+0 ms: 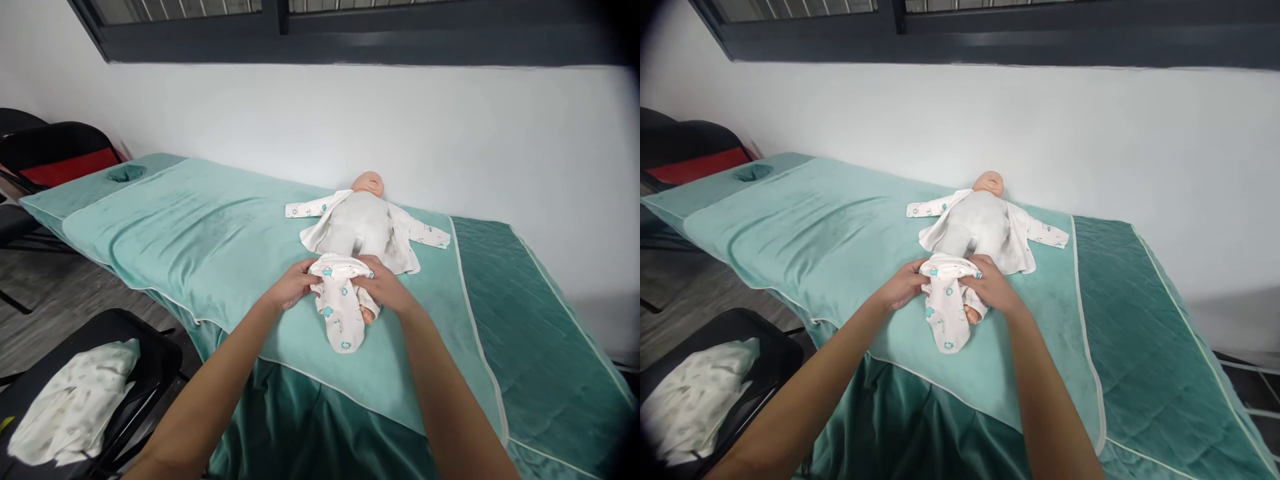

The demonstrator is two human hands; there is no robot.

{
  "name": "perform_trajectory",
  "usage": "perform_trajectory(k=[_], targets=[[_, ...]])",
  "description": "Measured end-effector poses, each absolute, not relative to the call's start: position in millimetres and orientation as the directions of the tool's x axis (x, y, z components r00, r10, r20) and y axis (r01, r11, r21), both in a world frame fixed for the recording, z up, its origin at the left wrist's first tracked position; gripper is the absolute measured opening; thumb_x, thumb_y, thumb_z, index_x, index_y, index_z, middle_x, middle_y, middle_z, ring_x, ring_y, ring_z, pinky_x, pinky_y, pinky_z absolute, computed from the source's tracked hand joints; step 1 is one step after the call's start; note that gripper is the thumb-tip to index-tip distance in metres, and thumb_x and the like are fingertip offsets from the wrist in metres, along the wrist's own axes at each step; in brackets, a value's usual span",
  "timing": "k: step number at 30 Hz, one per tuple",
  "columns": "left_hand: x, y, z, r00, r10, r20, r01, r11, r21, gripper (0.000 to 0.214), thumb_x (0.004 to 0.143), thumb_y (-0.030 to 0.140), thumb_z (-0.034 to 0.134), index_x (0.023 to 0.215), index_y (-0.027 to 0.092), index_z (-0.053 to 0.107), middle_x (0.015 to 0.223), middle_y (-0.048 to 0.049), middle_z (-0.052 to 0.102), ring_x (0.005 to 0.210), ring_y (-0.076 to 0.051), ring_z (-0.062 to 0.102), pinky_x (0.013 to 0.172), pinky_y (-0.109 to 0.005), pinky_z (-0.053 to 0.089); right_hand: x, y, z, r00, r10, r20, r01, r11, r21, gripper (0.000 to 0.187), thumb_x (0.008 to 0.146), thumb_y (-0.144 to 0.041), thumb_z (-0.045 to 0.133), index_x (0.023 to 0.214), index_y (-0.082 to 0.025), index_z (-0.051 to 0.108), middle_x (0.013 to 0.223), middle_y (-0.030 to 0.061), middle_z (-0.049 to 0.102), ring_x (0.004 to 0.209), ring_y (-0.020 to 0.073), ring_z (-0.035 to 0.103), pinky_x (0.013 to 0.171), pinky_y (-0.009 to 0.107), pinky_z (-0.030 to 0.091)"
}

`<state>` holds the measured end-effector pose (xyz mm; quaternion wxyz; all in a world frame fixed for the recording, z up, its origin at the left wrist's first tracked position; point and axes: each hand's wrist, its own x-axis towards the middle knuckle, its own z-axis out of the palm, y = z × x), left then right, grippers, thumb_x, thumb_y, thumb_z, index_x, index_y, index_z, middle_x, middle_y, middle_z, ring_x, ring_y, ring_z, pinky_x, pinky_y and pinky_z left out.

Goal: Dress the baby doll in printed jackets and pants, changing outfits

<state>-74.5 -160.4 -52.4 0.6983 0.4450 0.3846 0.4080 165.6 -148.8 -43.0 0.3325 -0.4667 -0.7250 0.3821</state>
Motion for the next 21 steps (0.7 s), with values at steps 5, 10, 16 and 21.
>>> perform_trajectory(k=[5, 10, 16, 21], targets=[[-62, -142, -64, 0.235, 0.971, -0.033, -0.159, 0.072, 0.985, 0.022, 0.067, 0.016, 0.066, 0.089, 0.014, 0.067, 0.074, 0.0021, 0.062, 0.063, -0.011, 0.055, 0.059, -0.022, 0.044, 167, -150, -46, -0.324, 0.941, 0.098, 0.432, 0.240, -0.869, 0.035, 0.081, -0.036, 0.066, 0.114, -0.025, 0.067, 0.127, 0.0049, 0.059, 0.128, 0.0260, 0.049, 0.110, 0.038, 0.039], [-54, -122, -70, 0.042, 0.981, 0.192, 0.059, -0.194, 0.979, 0.022, 0.072, 0.011, 0.055, 0.091, 0.016, 0.066, 0.081, 0.0019, 0.066, 0.074, -0.013, 0.058, 0.067, -0.023, 0.046, 168, -153, -46, -0.294, 0.955, 0.052, 0.431, 0.180, -0.884, 0.043, 0.082, -0.039, 0.068, 0.122, -0.026, 0.063, 0.132, 0.0046, 0.058, 0.125, 0.0257, 0.053, 0.105, 0.038, 0.042], [-49, -107, -71, -0.099, 0.934, 0.343, 0.251, -0.310, 0.917, 0.022, 0.084, 0.014, 0.052, 0.099, 0.018, 0.068, 0.096, -0.0020, 0.073, 0.089, -0.016, 0.063, 0.083, -0.026, 0.048, 161, -150, -36, -0.223, 0.974, -0.040, 0.516, 0.083, -0.853, 0.037, 0.084, -0.048, 0.066, 0.112, -0.024, 0.064, 0.110, 0.0026, 0.068, 0.102, 0.0242, 0.062, 0.084, 0.035, 0.048], [-46, -96, -76, -0.080, 0.908, 0.411, 0.447, -0.336, 0.829, 0.025, 0.090, 0.014, 0.047, 0.106, 0.018, 0.065, 0.108, -0.0063, 0.071, 0.101, -0.020, 0.064, 0.088, -0.031, 0.048, 154, -134, -22, -0.160, 0.987, 0.029, 0.782, 0.144, -0.606, 0.019, 0.083, -0.043, 0.062, 0.086, -0.024, 0.059, 0.081, -0.0011, 0.066, 0.078, 0.0208, 0.059, 0.068, 0.029, 0.039]])
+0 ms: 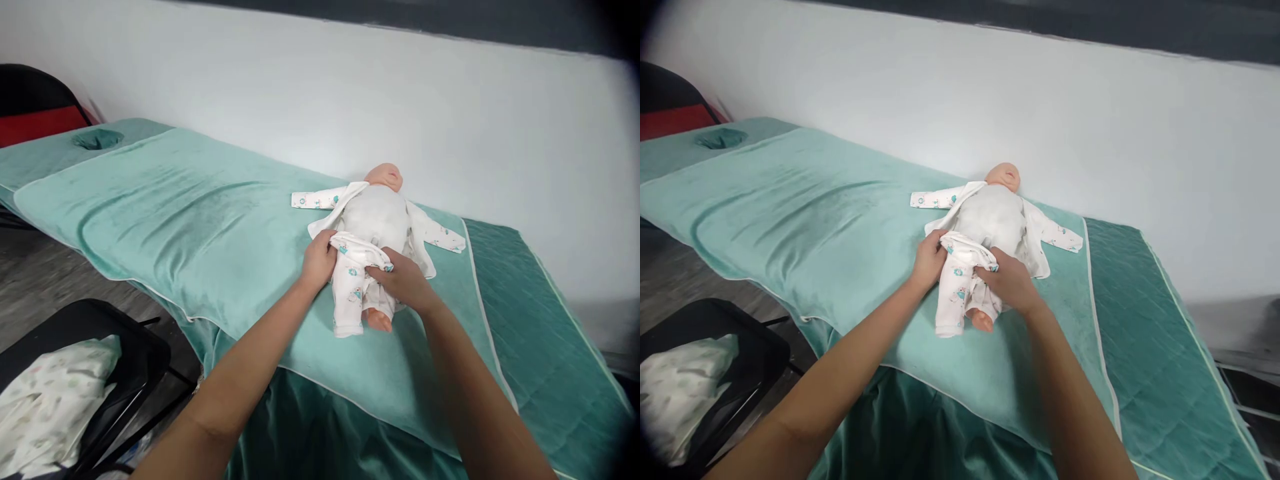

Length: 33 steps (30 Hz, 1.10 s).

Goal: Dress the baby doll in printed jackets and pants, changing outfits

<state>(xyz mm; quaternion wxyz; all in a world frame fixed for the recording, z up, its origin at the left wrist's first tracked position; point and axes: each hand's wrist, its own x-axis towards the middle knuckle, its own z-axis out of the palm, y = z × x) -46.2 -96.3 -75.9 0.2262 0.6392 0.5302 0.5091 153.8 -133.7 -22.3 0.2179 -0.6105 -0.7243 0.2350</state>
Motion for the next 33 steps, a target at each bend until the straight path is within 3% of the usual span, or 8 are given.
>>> perform_trajectory(k=[8, 16, 19, 25, 33], targets=[[-42, -92, -66, -0.003, 0.957, 0.288, 0.763, -0.184, 0.619, 0.025, 0.098, 0.027, 0.042, 0.114, 0.022, 0.061, 0.117, -0.0088, 0.070, 0.106, -0.025, 0.064, 0.082, -0.032, 0.047, 136, -120, -28, -0.004, 0.984, 0.180, 0.881, 0.089, -0.465, 0.018, 0.086, -0.041, 0.053, 0.087, -0.023, 0.057, 0.078, 0.0047, 0.064, 0.071, 0.0213, 0.054, 0.062, 0.028, 0.030], [-39, -92, -61, 0.008, 0.970, 0.242, 0.841, -0.137, 0.524, 0.027, 0.098, 0.033, 0.042, 0.116, 0.020, 0.057, 0.113, -0.0111, 0.070, 0.101, -0.027, 0.066, 0.077, -0.033, 0.045, 129, -125, -32, 0.088, 0.980, 0.176, 0.862, 0.014, -0.507, 0.021, 0.088, -0.042, 0.051, 0.093, -0.023, 0.059, 0.079, 0.0055, 0.064, 0.072, 0.0226, 0.055, 0.061, 0.028, 0.030], [-39, -93, -61, -0.011, 0.977, 0.214, 0.842, -0.107, 0.528, 0.028, 0.098, 0.033, 0.042, 0.118, 0.021, 0.057, 0.115, -0.0108, 0.070, 0.102, -0.026, 0.065, 0.080, -0.033, 0.045, 133, -131, -26, 0.018, 0.994, 0.106, 0.793, 0.050, -0.607, 0.029, 0.089, -0.051, 0.052, 0.095, -0.024, 0.062, 0.087, 0.0042, 0.068, 0.081, 0.0237, 0.060, 0.068, 0.030, 0.038], [-39, -92, -66, -0.023, 0.962, 0.273, 0.825, -0.136, 0.548, 0.027, 0.097, 0.028, 0.041, 0.113, 0.018, 0.060, 0.104, -0.0146, 0.071, 0.090, -0.028, 0.067, 0.073, -0.035, 0.044, 147, -142, -13, -0.355, 0.934, 0.018, 0.547, 0.224, -0.806, 0.053, 0.075, -0.054, 0.074, 0.119, -0.026, 0.065, 0.115, 0.0022, 0.071, 0.105, 0.0264, 0.064, 0.087, 0.036, 0.049], [-42, -92, -68, -0.056, 0.937, 0.346, 0.806, -0.162, 0.569, 0.022, 0.098, 0.030, 0.042, 0.105, 0.020, 0.062, 0.098, -0.0097, 0.072, 0.085, -0.023, 0.066, 0.068, -0.030, 0.041, 150, -140, -21, -0.283, 0.957, -0.060, 0.536, 0.106, -0.838, 0.033, 0.074, -0.050, 0.072, 0.086, -0.018, 0.069, 0.084, 0.0007, 0.071, 0.078, 0.0217, 0.062, 0.067, 0.030, 0.047]])
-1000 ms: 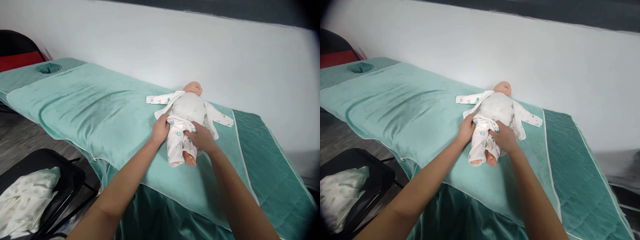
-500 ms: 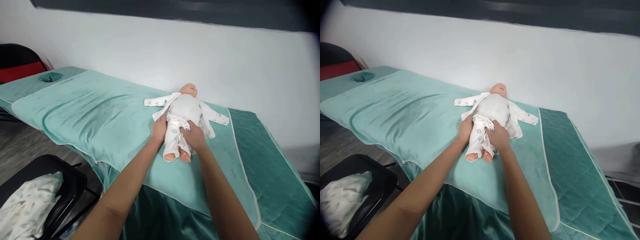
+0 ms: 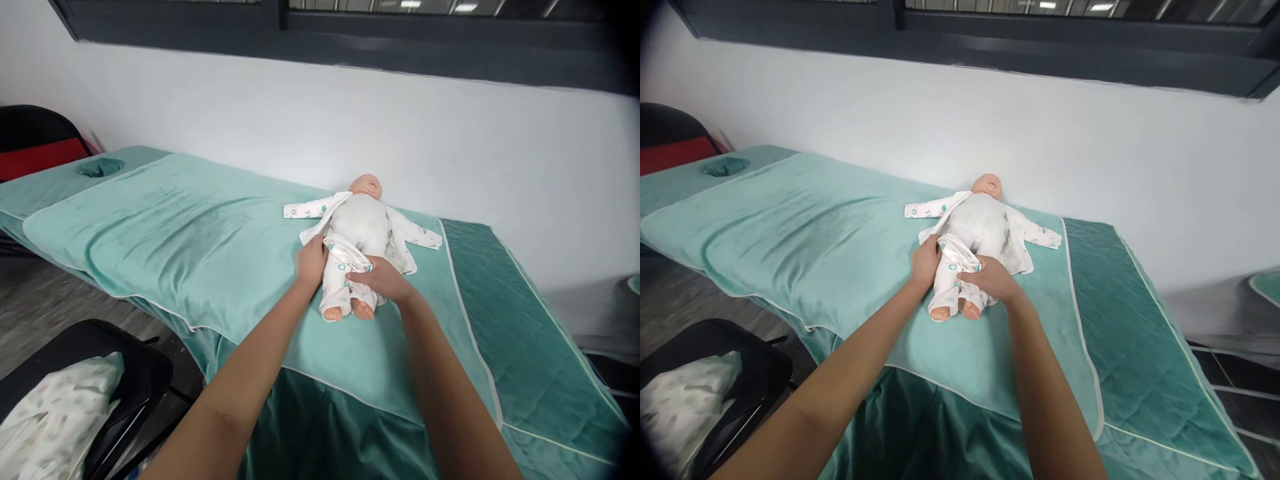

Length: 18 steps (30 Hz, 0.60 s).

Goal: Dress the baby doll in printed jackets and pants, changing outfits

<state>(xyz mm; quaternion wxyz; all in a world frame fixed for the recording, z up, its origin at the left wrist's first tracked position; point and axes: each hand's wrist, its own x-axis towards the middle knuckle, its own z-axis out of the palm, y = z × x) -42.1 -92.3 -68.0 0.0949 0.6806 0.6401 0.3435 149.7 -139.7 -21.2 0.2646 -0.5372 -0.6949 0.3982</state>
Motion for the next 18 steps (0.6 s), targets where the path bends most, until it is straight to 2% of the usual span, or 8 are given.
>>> perform_trajectory(k=[6, 10, 14, 18], targets=[[-43, -92, -68, -0.059, 0.939, 0.338, 0.802, -0.157, 0.576, 0.022, 0.097, 0.028, 0.043, 0.106, 0.020, 0.062, 0.098, -0.0108, 0.072, 0.087, -0.025, 0.066, 0.069, -0.031, 0.041, 145, -138, -24, -0.199, 0.980, 0.026, 0.617, 0.146, -0.774, 0.025, 0.076, -0.044, 0.065, 0.074, -0.018, 0.063, 0.073, -0.0012, 0.066, 0.074, 0.0198, 0.059, 0.063, 0.027, 0.042], [-43, -91, -68, -0.069, 0.940, 0.333, 0.791, -0.152, 0.592, 0.021, 0.096, 0.026, 0.044, 0.106, 0.020, 0.062, 0.099, -0.0105, 0.072, 0.088, -0.025, 0.066, 0.071, -0.032, 0.042, 144, -137, -28, -0.163, 0.983, 0.081, 0.591, 0.163, -0.790, 0.024, 0.078, -0.041, 0.062, 0.079, -0.018, 0.067, 0.078, -0.0001, 0.069, 0.079, 0.0213, 0.061, 0.067, 0.028, 0.043], [-43, -92, -68, -0.100, 0.934, 0.343, 0.714, -0.173, 0.679, 0.019, 0.093, 0.022, 0.049, 0.108, 0.021, 0.060, 0.105, -0.0094, 0.070, 0.092, -0.024, 0.064, 0.076, -0.033, 0.044, 140, -136, -34, -0.076, 0.987, 0.139, 0.597, 0.157, -0.787, 0.021, 0.078, -0.039, 0.060, 0.079, -0.020, 0.068, 0.080, 0.0007, 0.071, 0.082, 0.0230, 0.062, 0.069, 0.029, 0.044], [-48, -113, -71, -0.187, 0.879, 0.439, 0.664, -0.216, 0.715, 0.017, 0.090, 0.022, 0.054, 0.106, 0.019, 0.057, 0.109, -0.0098, 0.065, 0.104, -0.024, 0.058, 0.087, -0.035, 0.044, 136, -136, -37, -0.026, 0.985, 0.170, 0.625, 0.149, -0.766, 0.022, 0.079, -0.041, 0.059, 0.081, -0.021, 0.069, 0.082, 0.0011, 0.073, 0.083, 0.0235, 0.063, 0.071, 0.030, 0.046]])
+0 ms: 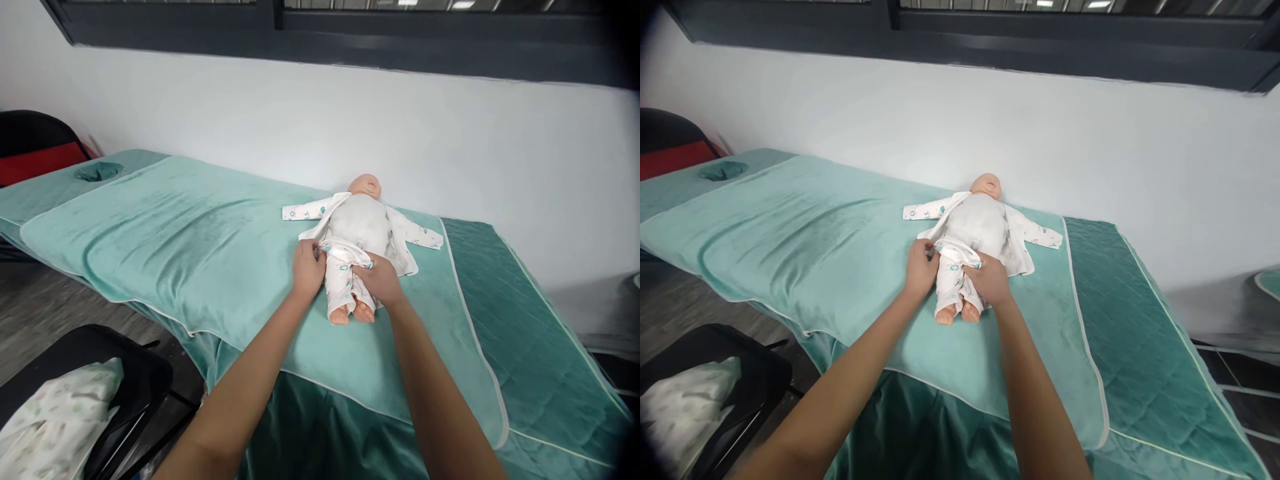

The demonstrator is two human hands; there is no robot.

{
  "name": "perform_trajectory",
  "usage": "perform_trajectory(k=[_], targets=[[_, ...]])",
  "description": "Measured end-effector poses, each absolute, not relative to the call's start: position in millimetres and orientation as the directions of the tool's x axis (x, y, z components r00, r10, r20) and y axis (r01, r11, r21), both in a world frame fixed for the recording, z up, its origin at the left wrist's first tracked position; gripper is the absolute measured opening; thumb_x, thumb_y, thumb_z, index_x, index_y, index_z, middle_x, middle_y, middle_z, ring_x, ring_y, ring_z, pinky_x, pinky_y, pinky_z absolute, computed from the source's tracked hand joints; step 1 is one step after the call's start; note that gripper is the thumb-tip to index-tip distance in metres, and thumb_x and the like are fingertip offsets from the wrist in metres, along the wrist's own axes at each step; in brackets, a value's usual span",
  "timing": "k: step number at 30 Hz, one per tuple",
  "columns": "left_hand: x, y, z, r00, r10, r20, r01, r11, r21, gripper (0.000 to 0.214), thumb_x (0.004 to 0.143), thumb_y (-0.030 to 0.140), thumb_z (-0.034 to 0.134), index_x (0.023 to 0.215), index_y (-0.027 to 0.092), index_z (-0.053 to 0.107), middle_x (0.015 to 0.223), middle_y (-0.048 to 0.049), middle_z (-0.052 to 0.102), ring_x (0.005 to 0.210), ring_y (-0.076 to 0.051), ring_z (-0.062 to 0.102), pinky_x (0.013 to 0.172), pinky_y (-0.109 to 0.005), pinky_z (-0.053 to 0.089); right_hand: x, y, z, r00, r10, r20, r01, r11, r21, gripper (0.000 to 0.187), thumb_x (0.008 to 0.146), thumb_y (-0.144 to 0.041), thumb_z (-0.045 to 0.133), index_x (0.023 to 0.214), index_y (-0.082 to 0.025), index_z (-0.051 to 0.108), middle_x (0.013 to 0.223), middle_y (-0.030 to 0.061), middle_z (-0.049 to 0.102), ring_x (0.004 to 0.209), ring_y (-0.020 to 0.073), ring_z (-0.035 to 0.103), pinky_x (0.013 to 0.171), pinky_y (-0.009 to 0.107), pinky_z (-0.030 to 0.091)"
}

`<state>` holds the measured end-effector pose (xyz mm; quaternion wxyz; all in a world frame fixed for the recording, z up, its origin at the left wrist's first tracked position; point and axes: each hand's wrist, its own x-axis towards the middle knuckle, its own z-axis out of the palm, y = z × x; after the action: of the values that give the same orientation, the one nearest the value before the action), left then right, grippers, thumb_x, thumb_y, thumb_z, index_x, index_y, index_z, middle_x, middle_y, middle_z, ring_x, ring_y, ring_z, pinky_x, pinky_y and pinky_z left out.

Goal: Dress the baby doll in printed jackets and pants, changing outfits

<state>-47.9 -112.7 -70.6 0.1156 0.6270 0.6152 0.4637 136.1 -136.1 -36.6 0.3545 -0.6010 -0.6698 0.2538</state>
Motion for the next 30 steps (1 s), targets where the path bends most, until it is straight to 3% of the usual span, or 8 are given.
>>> perform_trajectory(k=[3, 7, 14, 19, 23, 30], targets=[[-56, -139, -71, -0.198, 0.877, 0.438, 0.669, -0.206, 0.714, 0.015, 0.096, 0.032, 0.050, 0.095, 0.020, 0.057, 0.099, -0.0077, 0.063, 0.096, -0.022, 0.057, 0.083, -0.034, 0.043, 135, -136, -37, -0.022, 0.984, 0.178, 0.626, 0.153, -0.765, 0.021, 0.079, -0.041, 0.059, 0.082, -0.022, 0.070, 0.085, 0.0010, 0.074, 0.084, 0.0235, 0.064, 0.072, 0.030, 0.047], [-63, -162, -69, 0.130, 0.940, 0.317, 0.757, -0.300, 0.580, 0.041, 0.102, 0.045, 0.036, 0.075, 0.021, 0.055, 0.082, -0.0041, 0.064, 0.084, -0.021, 0.056, 0.077, -0.035, 0.036, 136, -137, -39, -0.023, 0.982, 0.187, 0.599, 0.164, -0.784, 0.021, 0.081, -0.038, 0.060, 0.090, -0.023, 0.072, 0.092, 0.0011, 0.075, 0.087, 0.0234, 0.065, 0.075, 0.031, 0.049], [-62, -161, -73, 0.212, 0.926, 0.312, 0.800, -0.348, 0.488, 0.035, 0.103, 0.034, 0.031, 0.083, 0.021, 0.056, 0.089, -0.0060, 0.066, 0.086, -0.021, 0.057, 0.080, -0.036, 0.036, 139, -138, -45, -0.031, 0.978, 0.205, 0.541, 0.189, -0.819, 0.022, 0.082, -0.039, 0.060, 0.090, -0.022, 0.072, 0.089, 0.0002, 0.075, 0.087, 0.0236, 0.065, 0.074, 0.031, 0.049], [-62, -160, -69, 0.183, 0.948, 0.259, 0.701, -0.310, 0.642, 0.039, 0.102, 0.041, 0.032, 0.079, 0.021, 0.055, 0.083, -0.0028, 0.065, 0.080, -0.019, 0.057, 0.079, -0.034, 0.038, 139, -139, -45, -0.022, 0.978, 0.206, 0.506, 0.188, -0.842, 0.022, 0.081, -0.037, 0.061, 0.091, -0.021, 0.073, 0.092, 0.0001, 0.075, 0.088, 0.0237, 0.065, 0.076, 0.032, 0.050], [-62, -156, -66, 0.147, 0.969, 0.199, 0.568, -0.247, 0.785, 0.036, 0.098, 0.049, 0.043, 0.080, 0.021, 0.055, 0.075, 0.0013, 0.062, 0.071, -0.016, 0.053, 0.071, -0.030, 0.039, 139, -141, -45, -0.028, 0.981, 0.192, 0.456, 0.184, -0.871, 0.024, 0.081, -0.038, 0.062, 0.095, -0.021, 0.073, 0.098, 0.0009, 0.075, 0.092, 0.0238, 0.065, 0.079, 0.033, 0.050], [-61, -151, -69, 0.153, 0.967, 0.206, 0.452, -0.253, 0.855, 0.033, 0.097, 0.046, 0.044, 0.077, 0.021, 0.050, 0.071, 0.0020, 0.055, 0.069, -0.015, 0.048, 0.066, -0.027, 0.039, 145, -145, -43, -0.053, 0.992, 0.118, 0.396, 0.129, -0.909, 0.027, 0.082, -0.043, 0.064, 0.098, -0.021, 0.068, 0.097, 0.0008, 0.072, 0.093, 0.0228, 0.063, 0.079, 0.032, 0.049]])
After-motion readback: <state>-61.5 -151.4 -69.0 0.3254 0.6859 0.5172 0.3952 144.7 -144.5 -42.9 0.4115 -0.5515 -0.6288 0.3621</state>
